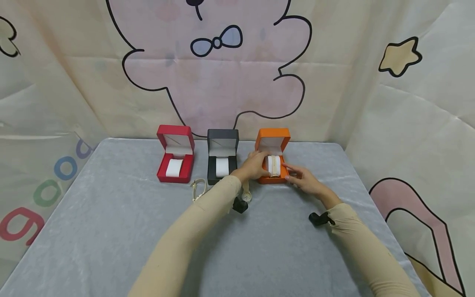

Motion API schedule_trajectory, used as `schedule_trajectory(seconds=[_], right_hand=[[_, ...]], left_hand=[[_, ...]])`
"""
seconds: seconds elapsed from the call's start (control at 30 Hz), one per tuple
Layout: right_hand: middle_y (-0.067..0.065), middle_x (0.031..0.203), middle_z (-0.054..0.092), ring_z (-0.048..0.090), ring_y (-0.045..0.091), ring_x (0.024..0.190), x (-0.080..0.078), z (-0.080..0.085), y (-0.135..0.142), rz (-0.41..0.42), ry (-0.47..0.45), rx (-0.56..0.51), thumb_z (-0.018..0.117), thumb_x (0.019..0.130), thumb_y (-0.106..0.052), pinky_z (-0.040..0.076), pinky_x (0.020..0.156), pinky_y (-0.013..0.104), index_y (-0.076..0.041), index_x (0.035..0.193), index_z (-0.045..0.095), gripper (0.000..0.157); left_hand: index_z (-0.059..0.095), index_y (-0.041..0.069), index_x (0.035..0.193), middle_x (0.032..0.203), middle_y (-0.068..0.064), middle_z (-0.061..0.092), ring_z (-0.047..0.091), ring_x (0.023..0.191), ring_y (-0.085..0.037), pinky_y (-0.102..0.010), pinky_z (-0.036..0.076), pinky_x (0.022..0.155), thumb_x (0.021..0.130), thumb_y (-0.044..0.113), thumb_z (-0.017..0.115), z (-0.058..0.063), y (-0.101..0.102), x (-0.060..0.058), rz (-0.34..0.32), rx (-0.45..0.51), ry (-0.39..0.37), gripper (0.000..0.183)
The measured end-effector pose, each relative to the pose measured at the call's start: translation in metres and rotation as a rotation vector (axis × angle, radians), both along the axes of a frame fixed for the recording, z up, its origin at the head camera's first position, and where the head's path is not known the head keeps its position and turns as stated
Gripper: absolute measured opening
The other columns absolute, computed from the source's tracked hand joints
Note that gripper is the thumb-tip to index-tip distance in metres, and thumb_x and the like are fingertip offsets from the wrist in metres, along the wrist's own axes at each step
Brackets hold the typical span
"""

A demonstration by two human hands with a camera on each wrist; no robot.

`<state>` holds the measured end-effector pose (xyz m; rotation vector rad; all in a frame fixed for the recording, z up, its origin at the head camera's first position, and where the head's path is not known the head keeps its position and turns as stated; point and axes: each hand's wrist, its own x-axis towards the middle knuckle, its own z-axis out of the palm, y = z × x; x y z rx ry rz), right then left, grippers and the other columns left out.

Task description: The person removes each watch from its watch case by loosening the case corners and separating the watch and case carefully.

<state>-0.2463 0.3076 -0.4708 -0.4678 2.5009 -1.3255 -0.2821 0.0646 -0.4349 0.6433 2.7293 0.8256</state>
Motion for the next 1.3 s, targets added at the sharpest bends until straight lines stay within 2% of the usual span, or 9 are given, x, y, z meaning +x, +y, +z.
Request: schedule_trajectory(seconds=[0.13, 0.4, 0.67, 0.93, 1.03, 1.2, 1.3], right_hand=[[0.034, 0.137, 0.054, 0.055, 0.011, 0.075, 0.0006, 0.0002, 0.0001, -0.01, -0.011, 0.005, 0.058, 0.103, -0.015, 0.045, 0.061, 0.022, -0.007, 0.156, 0.039, 0.057], [0.033, 0.133, 0.056, 0.053, 0.01, 0.073, -0.0003, -0.0007, 0.0012, -0.005, -0.033, -0.004, 0.058, 0.103, -0.016, 0.043, 0.06, 0.022, -0.006, 0.156, 0.037, 0.058], [0.032, 0.132, 0.057, 0.052, 0.008, 0.069, -0.0033, -0.0029, 0.0016, -0.01, -0.036, -0.01, 0.06, 0.102, -0.015, 0.043, 0.059, 0.021, -0.005, 0.155, 0.04, 0.057], [0.033, 0.137, 0.055, 0.055, 0.011, 0.073, -0.0024, 0.0006, 0.0017, -0.01, -0.027, -0.009, 0.059, 0.103, -0.014, 0.043, 0.06, 0.022, -0.003, 0.154, 0.039, 0.056], [0.032, 0.137, 0.056, 0.055, 0.011, 0.073, -0.0025, 0.0004, 0.002, -0.02, -0.03, -0.005, 0.059, 0.103, -0.015, 0.044, 0.06, 0.022, -0.004, 0.154, 0.041, 0.056], [0.032, 0.136, 0.056, 0.054, 0.01, 0.072, -0.0019, -0.0004, 0.0023, -0.03, -0.045, -0.005, 0.061, 0.102, -0.015, 0.044, 0.06, 0.021, -0.003, 0.153, 0.041, 0.057], [0.032, 0.135, 0.056, 0.054, 0.009, 0.072, -0.001, -0.0002, 0.0019, -0.024, -0.045, -0.009, 0.06, 0.102, -0.014, 0.044, 0.06, 0.022, -0.001, 0.153, 0.04, 0.057]], left_hand=[[0.047, 0.023, 0.143, 0.144, -0.001, 0.056, 0.047, 0.13, -0.028, -0.043, 0.044, 0.11, 0.087, 0.032, 0.081, -0.0006, -0.0019, 0.0025, -0.019, 0.01, 0.014, 0.066], [0.041, 0.025, 0.144, 0.139, -0.004, 0.061, 0.055, 0.125, -0.028, -0.044, 0.048, 0.106, 0.089, 0.032, 0.079, -0.0015, -0.0031, 0.0052, -0.082, -0.006, 0.067, 0.068], [0.039, 0.025, 0.145, 0.139, -0.007, 0.06, 0.057, 0.12, -0.028, -0.044, 0.048, 0.106, 0.089, 0.025, 0.079, -0.0006, -0.0057, 0.003, -0.114, 0.064, 0.02, 0.069], [0.034, 0.023, 0.153, 0.131, -0.009, 0.064, 0.064, 0.107, -0.023, -0.04, 0.054, 0.095, 0.091, 0.026, 0.076, -0.0049, -0.0064, -0.0003, -0.238, 0.048, 0.15, 0.074], [0.035, 0.022, 0.153, 0.128, -0.009, 0.066, 0.063, 0.101, -0.023, -0.038, 0.054, 0.091, 0.091, 0.024, 0.077, -0.0057, -0.0067, 0.0004, -0.219, 0.089, 0.135, 0.075], [0.038, 0.023, 0.154, 0.123, -0.008, 0.065, 0.059, 0.097, -0.022, -0.032, 0.051, 0.083, 0.091, 0.021, 0.077, -0.0027, -0.0057, 0.0013, -0.131, 0.209, 0.023, 0.074], [0.038, 0.024, 0.155, 0.13, -0.008, 0.062, 0.057, 0.1, -0.02, -0.029, 0.05, 0.082, 0.091, 0.02, 0.077, 0.0023, -0.0062, 0.0005, -0.076, 0.29, -0.021, 0.075]])
